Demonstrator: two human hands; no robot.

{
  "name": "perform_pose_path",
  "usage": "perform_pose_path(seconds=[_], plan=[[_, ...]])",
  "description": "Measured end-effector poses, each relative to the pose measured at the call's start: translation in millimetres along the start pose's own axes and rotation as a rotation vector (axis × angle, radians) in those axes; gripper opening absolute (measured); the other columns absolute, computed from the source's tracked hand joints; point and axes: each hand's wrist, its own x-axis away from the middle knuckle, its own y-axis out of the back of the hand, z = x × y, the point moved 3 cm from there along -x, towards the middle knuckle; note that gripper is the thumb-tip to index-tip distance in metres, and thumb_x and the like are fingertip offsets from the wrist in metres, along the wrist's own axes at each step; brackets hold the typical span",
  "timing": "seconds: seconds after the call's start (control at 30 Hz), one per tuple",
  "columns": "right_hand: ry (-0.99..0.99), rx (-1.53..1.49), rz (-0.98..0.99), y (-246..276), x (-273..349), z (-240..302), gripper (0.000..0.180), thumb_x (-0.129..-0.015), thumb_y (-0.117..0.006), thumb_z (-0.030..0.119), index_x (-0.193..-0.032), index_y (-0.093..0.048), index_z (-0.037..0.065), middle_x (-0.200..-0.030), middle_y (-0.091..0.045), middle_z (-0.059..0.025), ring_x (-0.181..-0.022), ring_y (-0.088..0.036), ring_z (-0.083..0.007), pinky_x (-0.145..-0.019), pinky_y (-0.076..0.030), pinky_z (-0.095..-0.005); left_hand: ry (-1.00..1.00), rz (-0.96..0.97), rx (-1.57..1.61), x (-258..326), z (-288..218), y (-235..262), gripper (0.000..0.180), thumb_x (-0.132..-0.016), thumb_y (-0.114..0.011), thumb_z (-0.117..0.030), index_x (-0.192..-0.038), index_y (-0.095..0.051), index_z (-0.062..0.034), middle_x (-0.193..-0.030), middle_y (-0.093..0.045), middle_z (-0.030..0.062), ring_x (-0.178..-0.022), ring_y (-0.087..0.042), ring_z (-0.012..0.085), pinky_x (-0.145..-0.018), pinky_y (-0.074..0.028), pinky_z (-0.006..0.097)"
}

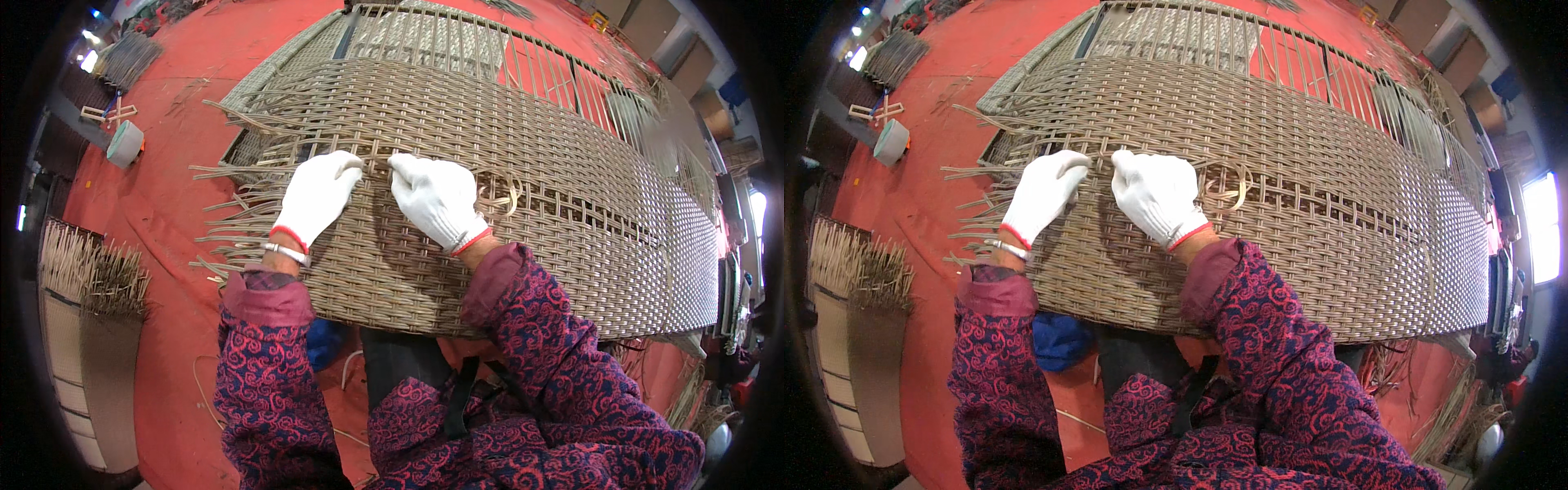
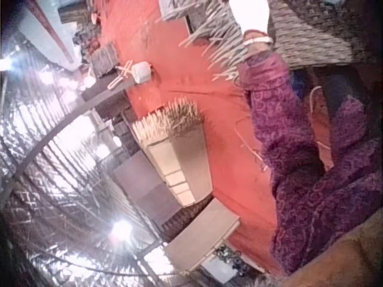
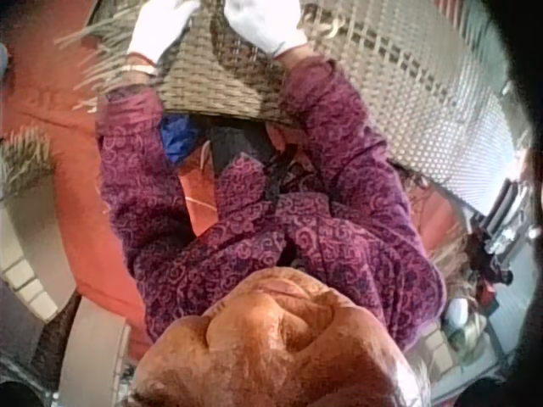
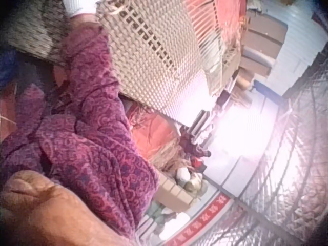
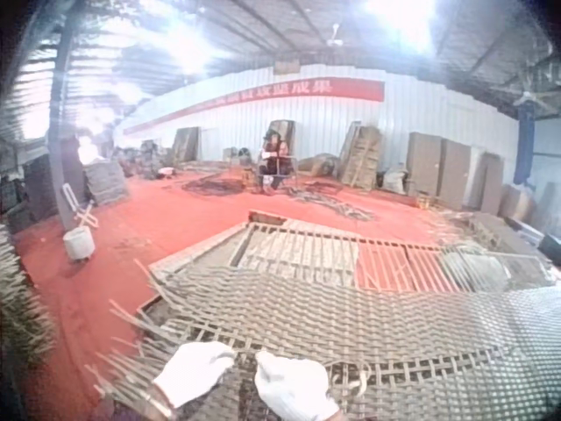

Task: The person weaves a large flat basket by hand, interlacing thin reed strips through a pre-formed frame. They repeatedly thread strips over and under existing weaves, pull them tight, and adjust the basket's position on their lap.

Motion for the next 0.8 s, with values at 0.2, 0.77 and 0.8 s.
perform_pose_path(seconds=[0.2,0.77,0.8], plan=[[0.083,0.172,0.276,-22.4,-6.4,3.3,0.016,-0.089,-0.057,0.021,-0.087,-0.069,0.011,-0.069,-0.067,-0.0149,-0.066,-0.068,-0.0372,-0.06,-0.053,-0.05,-0.069,0.331,-0.647,-43.3,4.0,-17.5,0.027,-0.093,-0.05,-0.02,-0.105,-0.07,-0.0068,-0.103,-0.072,0.0206,-0.097,-0.068,0.0402,-0.083,-0.055,0.05],[-0.172,-0.132,0.252,-50.9,-22.6,-15.5,0.031,-0.095,-0.049,0.028,-0.097,-0.072,0.007,-0.096,-0.072,-0.0177,-0.09,-0.07,-0.0389,-0.08,-0.054,-0.0497,-0.173,0.44,-0.467,-68.5,5.8,-4.9,0.022,-0.089,-0.062,-0.023,-0.094,-0.071,-0.0042,-0.086,-0.07,0.0166,-0.082,-0.068,0.0344,-0.075,-0.052,0.046],[-0.175,-0.163,0.227,-48.9,-21.8,-14.9,0.03,-0.095,-0.05,0.028,-0.099,-0.072,0.008,-0.096,-0.072,-0.0175,-0.091,-0.069,-0.0386,-0.081,-0.053,-0.049,-0.192,0.367,-0.422,-67.3,6.0,-3.0,0.021,-0.089,-0.063,-0.023,-0.094,-0.071,-0.0044,-0.087,-0.07,0.0166,-0.085,-0.068,0.0352,-0.077,-0.052,0.046]])
